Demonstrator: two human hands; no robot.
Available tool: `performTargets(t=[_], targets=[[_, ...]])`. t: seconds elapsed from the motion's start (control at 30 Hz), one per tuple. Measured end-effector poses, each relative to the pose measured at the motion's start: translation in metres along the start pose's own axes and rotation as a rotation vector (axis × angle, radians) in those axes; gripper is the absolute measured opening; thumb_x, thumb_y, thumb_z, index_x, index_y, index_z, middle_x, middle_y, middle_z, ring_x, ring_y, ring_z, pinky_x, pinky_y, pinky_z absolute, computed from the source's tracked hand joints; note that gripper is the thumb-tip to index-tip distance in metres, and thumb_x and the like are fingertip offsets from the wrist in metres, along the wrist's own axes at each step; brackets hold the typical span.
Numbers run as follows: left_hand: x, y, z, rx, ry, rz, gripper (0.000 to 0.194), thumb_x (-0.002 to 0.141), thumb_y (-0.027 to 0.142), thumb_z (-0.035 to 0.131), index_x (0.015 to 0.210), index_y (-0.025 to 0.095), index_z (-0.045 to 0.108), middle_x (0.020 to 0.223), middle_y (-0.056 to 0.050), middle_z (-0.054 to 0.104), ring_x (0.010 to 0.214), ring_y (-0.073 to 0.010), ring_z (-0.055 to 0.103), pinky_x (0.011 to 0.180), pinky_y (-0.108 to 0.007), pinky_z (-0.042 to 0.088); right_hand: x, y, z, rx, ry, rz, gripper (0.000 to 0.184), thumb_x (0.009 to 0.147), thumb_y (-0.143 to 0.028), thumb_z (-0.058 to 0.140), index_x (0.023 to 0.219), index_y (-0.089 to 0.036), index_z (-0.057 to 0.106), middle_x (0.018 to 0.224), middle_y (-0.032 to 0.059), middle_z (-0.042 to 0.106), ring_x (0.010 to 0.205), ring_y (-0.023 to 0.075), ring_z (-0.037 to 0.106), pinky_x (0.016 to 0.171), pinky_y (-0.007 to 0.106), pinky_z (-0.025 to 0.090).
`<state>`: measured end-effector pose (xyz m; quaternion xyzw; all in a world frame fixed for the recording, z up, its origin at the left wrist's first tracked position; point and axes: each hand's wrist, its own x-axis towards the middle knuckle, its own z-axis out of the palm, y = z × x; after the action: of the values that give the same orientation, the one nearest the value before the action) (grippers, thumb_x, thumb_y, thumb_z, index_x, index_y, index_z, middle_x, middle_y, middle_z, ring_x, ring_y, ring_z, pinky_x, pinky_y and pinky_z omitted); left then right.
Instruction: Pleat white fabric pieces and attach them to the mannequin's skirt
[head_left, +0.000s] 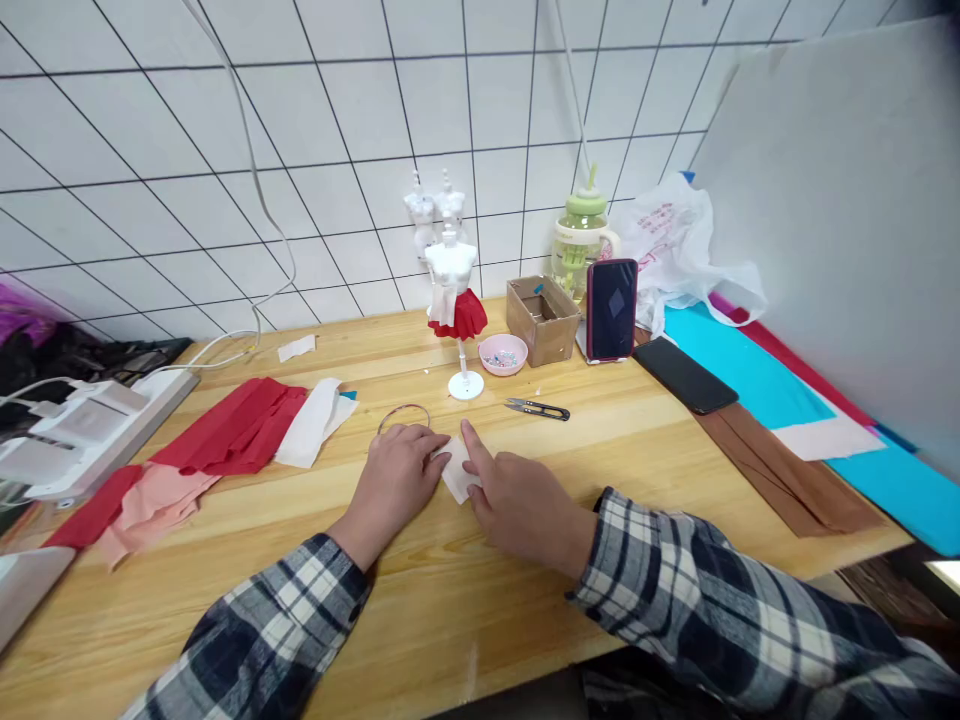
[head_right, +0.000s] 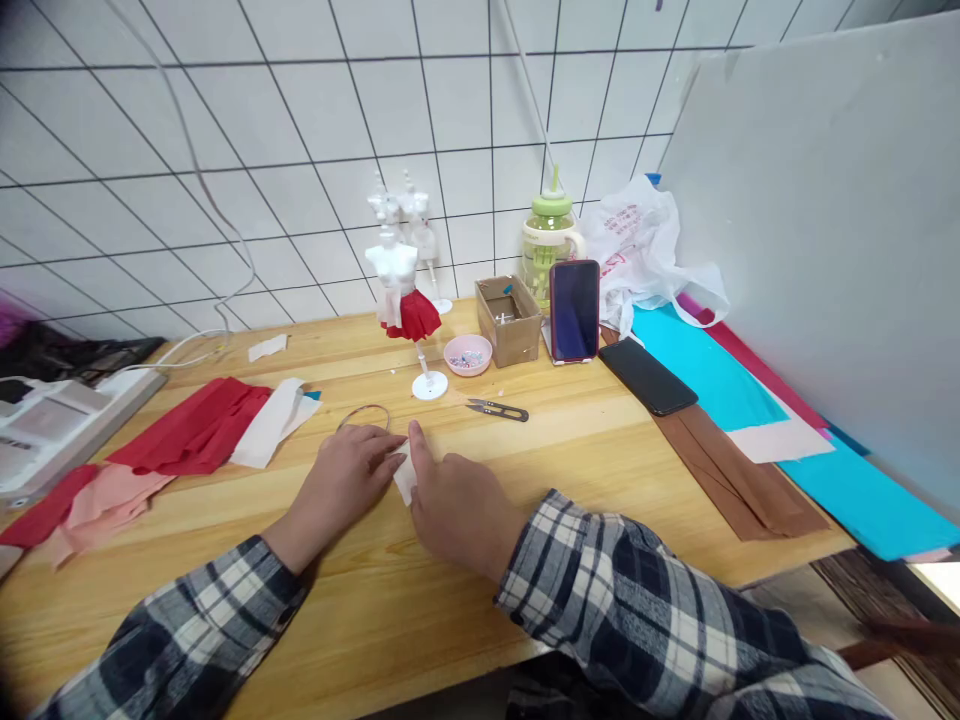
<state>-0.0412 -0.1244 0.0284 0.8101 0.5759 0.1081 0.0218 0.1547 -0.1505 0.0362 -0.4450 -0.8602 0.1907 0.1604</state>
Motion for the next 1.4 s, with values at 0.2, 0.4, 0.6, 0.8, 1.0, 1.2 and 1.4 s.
performTargets(t=[0.2, 0.4, 0.6, 0.8, 1.0, 1.2, 1.4], targets=[[0.003, 0.003, -0.001, 0.095, 0.027, 0.126, 0.027, 0.097, 0.032, 0.048, 0.100, 0.026, 0.074, 0.093, -0.005, 0.072, 0.090, -0.0252, 0.059, 0.081, -0.043, 0.037, 0.021, 0.029, -0.006, 0.142, 0.198, -0.123, 0.064, 0.083, -0.008, 0.045, 0.146, -0.016, 0.036, 0.116, 0.0040, 0.070, 0.101, 0.0223, 0.057, 0.092, 0.036, 0.046], [-0.005, 0.005, -0.002, 0.141, 0.065, 0.196, 0.027, 0.098, 0.033, 0.047, 0.111, 0.025, 0.069, 0.097, -0.006, 0.071, 0.096, -0.0258, 0.057, 0.088, -0.047, 0.033, 0.035, 0.043, 0.002, 0.218, 0.272, -0.136, 0.029, 0.089, -0.018, 0.054, 0.118, -0.018, 0.062, 0.103, 0.0040, 0.072, 0.094, 0.0196, 0.061, 0.091, 0.036, 0.045], [-0.010, 0.008, -0.002, 0.179, 0.064, 0.225, 0.023, 0.097, 0.025, 0.047, 0.108, 0.026, 0.068, 0.099, -0.005, 0.071, 0.097, -0.0263, 0.057, 0.094, -0.052, 0.029, 0.051, 0.055, 0.000, 0.050, 0.273, -0.262, 0.020, 0.086, -0.016, 0.058, 0.098, -0.020, 0.073, 0.114, 0.0061, 0.069, 0.102, 0.0219, 0.057, 0.093, 0.038, 0.044], [-0.011, 0.006, 0.000, 0.212, 0.062, 0.242, 0.023, 0.096, 0.024, 0.049, 0.109, 0.026, 0.067, 0.101, -0.005, 0.070, 0.097, -0.0266, 0.056, 0.091, -0.051, 0.031, 0.044, 0.052, 0.002, -0.037, 0.207, -0.285, 0.023, 0.085, -0.018, 0.059, 0.099, -0.025, 0.075, 0.115, 0.0038, 0.070, 0.097, 0.0210, 0.059, 0.088, 0.038, 0.044], [-0.010, 0.004, 0.001, 0.201, 0.064, 0.232, 0.022, 0.096, 0.026, 0.048, 0.106, 0.027, 0.068, 0.102, -0.004, 0.069, 0.096, -0.0263, 0.056, 0.089, -0.049, 0.032, 0.043, 0.049, 0.002, -0.093, 0.163, -0.254, 0.023, 0.087, -0.020, 0.057, 0.099, -0.026, 0.076, 0.113, 0.0030, 0.071, 0.093, 0.0203, 0.061, 0.084, 0.036, 0.043], [-0.010, 0.005, 0.001, 0.189, 0.064, 0.226, 0.023, 0.096, 0.027, 0.048, 0.107, 0.027, 0.069, 0.102, -0.005, 0.069, 0.098, -0.0270, 0.056, 0.090, -0.050, 0.032, 0.044, 0.048, 0.003, -0.147, 0.130, -0.240, 0.025, 0.090, -0.022, 0.054, 0.102, -0.028, 0.076, 0.116, 0.0028, 0.070, 0.093, 0.0204, 0.061, 0.083, 0.037, 0.042], [-0.011, 0.006, 0.001, 0.174, 0.072, 0.215, 0.022, 0.096, 0.026, 0.049, 0.107, 0.026, 0.069, 0.102, -0.006, 0.069, 0.099, -0.0271, 0.056, 0.091, -0.050, 0.031, 0.043, 0.048, 0.003, -0.174, 0.107, -0.221, 0.026, 0.092, -0.024, 0.052, 0.104, -0.028, 0.075, 0.118, 0.0012, 0.070, 0.094, 0.0209, 0.060, 0.083, 0.037, 0.042]])
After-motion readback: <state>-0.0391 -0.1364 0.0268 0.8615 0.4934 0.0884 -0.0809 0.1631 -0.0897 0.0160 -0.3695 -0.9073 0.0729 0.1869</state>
